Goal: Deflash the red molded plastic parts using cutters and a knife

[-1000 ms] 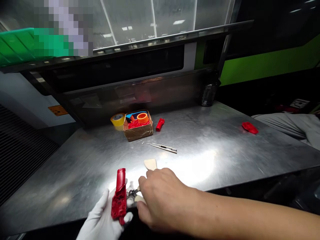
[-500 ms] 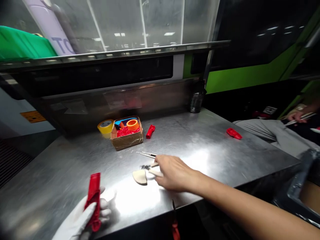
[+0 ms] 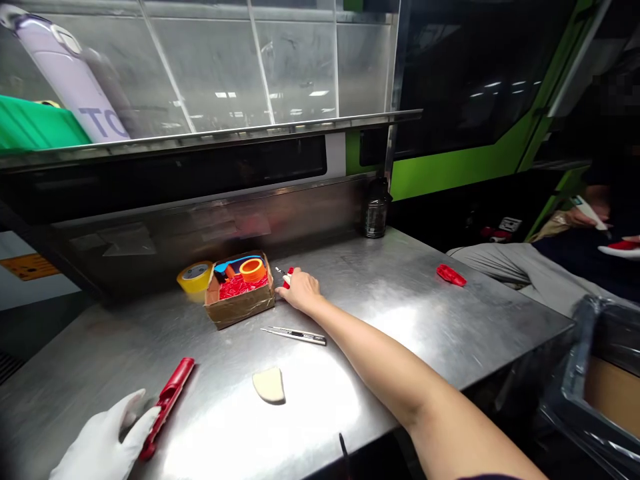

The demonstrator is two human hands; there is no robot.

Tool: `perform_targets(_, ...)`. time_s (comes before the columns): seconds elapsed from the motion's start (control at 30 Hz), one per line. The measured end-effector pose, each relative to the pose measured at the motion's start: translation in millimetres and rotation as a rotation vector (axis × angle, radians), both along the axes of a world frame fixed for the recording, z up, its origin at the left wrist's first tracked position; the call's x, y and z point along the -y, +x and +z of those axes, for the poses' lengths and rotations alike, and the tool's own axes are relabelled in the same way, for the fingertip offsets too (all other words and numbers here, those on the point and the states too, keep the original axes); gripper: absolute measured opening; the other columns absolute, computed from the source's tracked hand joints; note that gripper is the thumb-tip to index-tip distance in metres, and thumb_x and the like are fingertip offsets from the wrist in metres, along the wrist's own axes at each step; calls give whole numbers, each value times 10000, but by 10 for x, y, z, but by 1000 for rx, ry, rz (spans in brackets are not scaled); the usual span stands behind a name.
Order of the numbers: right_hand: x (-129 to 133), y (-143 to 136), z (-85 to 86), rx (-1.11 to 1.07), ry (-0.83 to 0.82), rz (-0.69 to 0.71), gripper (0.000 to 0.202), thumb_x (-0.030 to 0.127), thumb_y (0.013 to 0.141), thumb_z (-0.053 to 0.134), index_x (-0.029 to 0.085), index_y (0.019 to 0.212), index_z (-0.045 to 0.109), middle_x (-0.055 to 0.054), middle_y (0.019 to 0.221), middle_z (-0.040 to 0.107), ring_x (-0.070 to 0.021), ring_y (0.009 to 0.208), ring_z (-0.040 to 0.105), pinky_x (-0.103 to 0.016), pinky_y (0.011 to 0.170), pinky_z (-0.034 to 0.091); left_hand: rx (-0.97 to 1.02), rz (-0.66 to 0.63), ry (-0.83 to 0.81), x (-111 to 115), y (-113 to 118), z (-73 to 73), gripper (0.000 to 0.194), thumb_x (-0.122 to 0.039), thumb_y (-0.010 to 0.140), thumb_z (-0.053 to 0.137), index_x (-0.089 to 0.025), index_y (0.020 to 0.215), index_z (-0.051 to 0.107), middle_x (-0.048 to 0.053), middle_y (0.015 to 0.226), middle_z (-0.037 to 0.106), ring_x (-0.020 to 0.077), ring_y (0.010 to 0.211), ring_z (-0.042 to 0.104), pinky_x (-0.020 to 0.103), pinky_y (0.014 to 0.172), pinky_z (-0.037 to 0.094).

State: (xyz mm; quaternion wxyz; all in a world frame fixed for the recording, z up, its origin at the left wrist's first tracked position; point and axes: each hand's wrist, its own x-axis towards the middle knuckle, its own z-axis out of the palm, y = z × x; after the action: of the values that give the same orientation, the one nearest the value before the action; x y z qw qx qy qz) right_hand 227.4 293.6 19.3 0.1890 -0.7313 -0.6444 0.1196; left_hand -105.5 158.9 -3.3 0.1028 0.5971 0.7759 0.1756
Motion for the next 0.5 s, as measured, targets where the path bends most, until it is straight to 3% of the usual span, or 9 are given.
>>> perform_targets(0.1, -47, 7, -30, -39, -26, -32, 331, 351, 920, 556, 137, 1173, 542, -93, 1134, 568, -212, 969, 583, -411, 829, 503, -7, 64, 5, 80, 75, 46, 602, -581, 847, 344, -194, 1292, 467, 151, 1198, 539, 366, 1106, 512, 513, 945, 364)
perform_targets(0.23, 131, 187, 24, -85, -30, -16, 307, 351, 924, 548, 143, 1148, 550, -81, 1103, 575, -200, 937, 587, -392, 803, 508, 76, 22, 161, 277, 249, 193, 476, -496, 845, 369, -230, 1218, 496, 109, 1243, 508, 312, 1055, 553, 479, 949, 392)
perform_targets(0.4, 786, 426, 265, -151, 23, 160, 211, 306, 908, 524, 150, 1047, 550, -39, 935, 586, -168, 817, 559, -329, 739, 463, 321, -126, 206, 513, 595, 389, 483, -526, 807, 453, -242, 1192, 517, 79, 1267, 518, 299, 1143, 498, 444, 1000, 365)
perform_targets(0.5, 1279, 467, 451, -218, -7, 360, 146, 189, 831, 501, 171, 968, 548, -3, 839, 585, -137, 736, 519, -247, 652, 394, 530, -180, 113, 625, 836, 397, 529, -561, 799, 509, -293, 1254, 488, 44, 1321, 503, 286, 1188, 466, 414, 1005, 360)
